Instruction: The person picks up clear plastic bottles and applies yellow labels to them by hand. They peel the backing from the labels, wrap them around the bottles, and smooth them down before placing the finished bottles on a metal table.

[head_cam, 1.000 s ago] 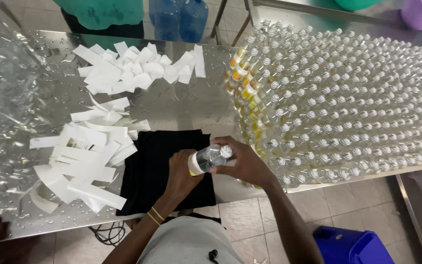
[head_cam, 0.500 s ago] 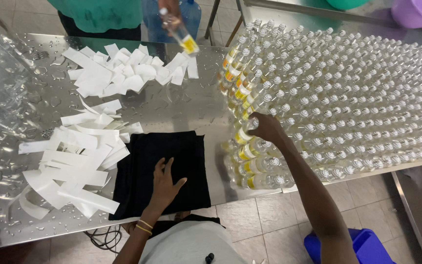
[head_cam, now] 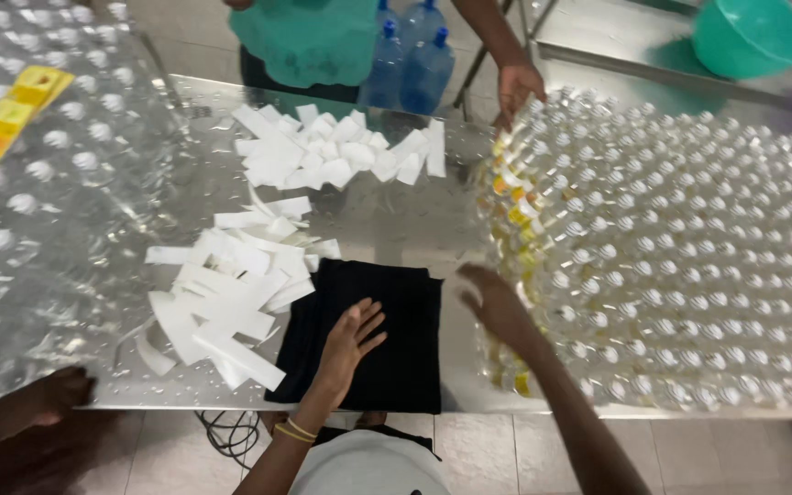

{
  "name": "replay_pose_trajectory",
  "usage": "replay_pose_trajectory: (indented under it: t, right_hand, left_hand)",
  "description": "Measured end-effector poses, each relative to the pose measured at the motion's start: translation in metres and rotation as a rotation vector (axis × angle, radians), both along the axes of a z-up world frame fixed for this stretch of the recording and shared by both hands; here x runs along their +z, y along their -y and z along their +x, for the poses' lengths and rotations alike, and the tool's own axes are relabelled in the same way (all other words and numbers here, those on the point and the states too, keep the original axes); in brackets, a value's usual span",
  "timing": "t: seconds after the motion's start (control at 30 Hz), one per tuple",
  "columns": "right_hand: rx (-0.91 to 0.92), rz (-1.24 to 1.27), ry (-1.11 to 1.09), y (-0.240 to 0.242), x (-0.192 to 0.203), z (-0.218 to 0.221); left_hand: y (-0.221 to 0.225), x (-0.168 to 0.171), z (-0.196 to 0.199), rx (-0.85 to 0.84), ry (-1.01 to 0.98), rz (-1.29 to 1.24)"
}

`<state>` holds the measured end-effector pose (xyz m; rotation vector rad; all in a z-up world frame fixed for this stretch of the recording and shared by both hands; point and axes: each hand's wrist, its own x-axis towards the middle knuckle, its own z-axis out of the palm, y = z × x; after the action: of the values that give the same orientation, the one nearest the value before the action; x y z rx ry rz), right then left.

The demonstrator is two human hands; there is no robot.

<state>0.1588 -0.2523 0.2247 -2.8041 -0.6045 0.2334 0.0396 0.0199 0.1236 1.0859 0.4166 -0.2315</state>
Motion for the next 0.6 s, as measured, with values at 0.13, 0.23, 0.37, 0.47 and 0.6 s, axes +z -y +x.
replay_pose_trajectory:
  t: [0.13,0.23,0.37,0.47,0.6]
  right_hand:
    - [0.291,0.622,-0.411,-0.15,0.009,-0.108]
    - [0.456,0.94,-0.448,-0.219,-0.009,-0.129]
    - [0.301,1.209,-0.575,-0.293,-0.015,-0.108]
    - [-0.007,1.306,-0.768,-0.359,-0.012,-0.073]
    - [0.09,1.301,-0.845,-0.466,-0.088,-0.027]
  left_hand:
    - [-0.022,0.053,0.012,0.35,0.162,-0.547]
    - [-0.053,0.094,0.0,0.395,0.311,-0.197]
    - [-0.081,0.113,-0.024,0.319,0.205,0.143]
    - [-0.096,0.097,-0.05,0.284,0.361,0.095]
    - [-0.177,0.127,-0.084,0.311,0.26,0.189]
